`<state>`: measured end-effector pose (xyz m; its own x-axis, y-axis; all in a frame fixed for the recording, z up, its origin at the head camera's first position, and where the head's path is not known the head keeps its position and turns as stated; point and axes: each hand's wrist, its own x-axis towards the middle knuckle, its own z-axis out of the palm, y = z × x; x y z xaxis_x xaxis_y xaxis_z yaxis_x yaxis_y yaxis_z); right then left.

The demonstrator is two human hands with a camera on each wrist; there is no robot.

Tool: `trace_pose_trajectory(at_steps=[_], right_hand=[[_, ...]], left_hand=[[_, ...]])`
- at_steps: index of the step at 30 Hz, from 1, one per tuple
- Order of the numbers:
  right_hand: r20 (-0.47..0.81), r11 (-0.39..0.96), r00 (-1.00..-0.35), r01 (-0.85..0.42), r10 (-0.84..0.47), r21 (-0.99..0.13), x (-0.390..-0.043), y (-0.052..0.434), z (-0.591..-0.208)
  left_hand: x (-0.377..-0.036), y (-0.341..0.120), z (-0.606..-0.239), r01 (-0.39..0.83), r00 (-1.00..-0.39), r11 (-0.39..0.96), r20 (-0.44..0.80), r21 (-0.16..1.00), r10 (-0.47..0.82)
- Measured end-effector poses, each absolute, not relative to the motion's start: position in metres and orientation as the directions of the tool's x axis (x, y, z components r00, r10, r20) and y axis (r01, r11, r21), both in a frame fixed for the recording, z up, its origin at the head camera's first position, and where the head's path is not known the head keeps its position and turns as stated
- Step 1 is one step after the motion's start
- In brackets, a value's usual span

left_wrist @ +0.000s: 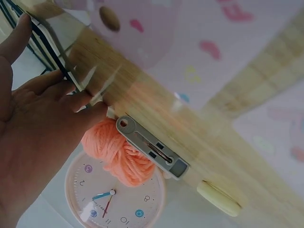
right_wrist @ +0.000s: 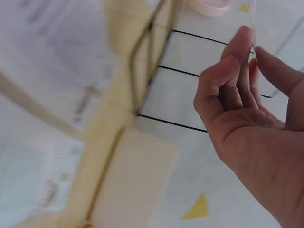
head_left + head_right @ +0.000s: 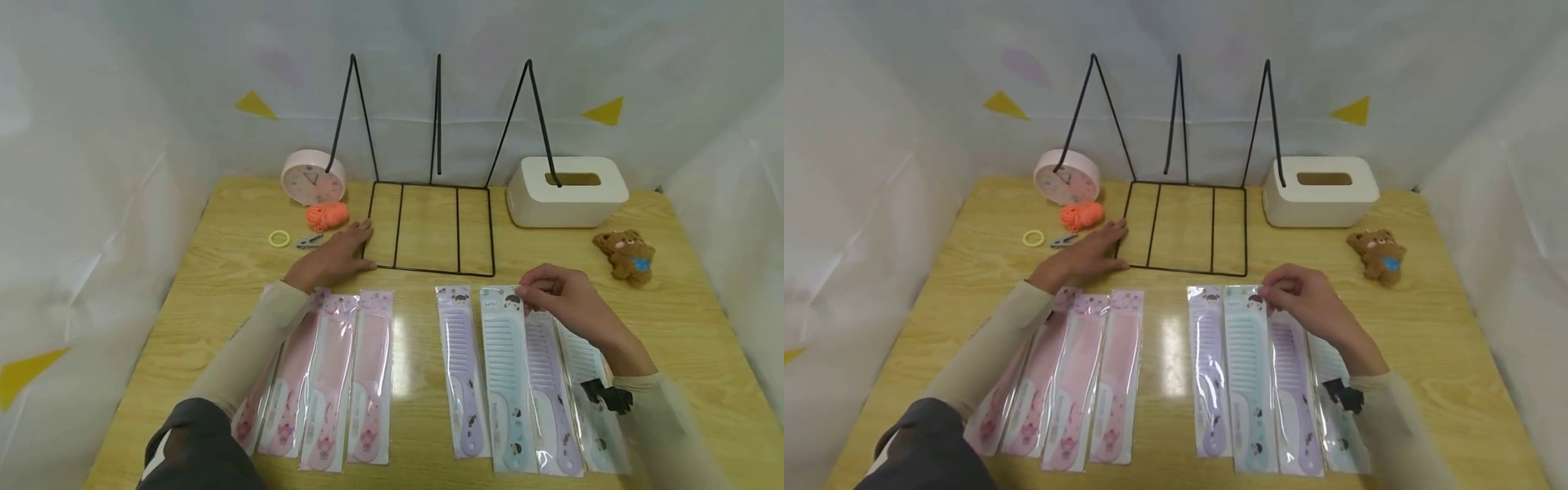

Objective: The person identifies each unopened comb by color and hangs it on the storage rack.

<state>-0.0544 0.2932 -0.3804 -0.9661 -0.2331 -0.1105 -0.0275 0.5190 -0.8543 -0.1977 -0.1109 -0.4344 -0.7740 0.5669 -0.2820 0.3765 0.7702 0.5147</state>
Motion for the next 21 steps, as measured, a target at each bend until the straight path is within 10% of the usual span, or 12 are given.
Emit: trace_pose_trajectory(at_steps=[21], right_hand=[[0.447,0.119,-0.893,-0.44,0.043,-0.89,-0.085,0.284,-0.274]], left_hand=[[-0.199,-0.116,-0.431,0.363,-0.778,0.776,-0.29,0.516,0.557]])
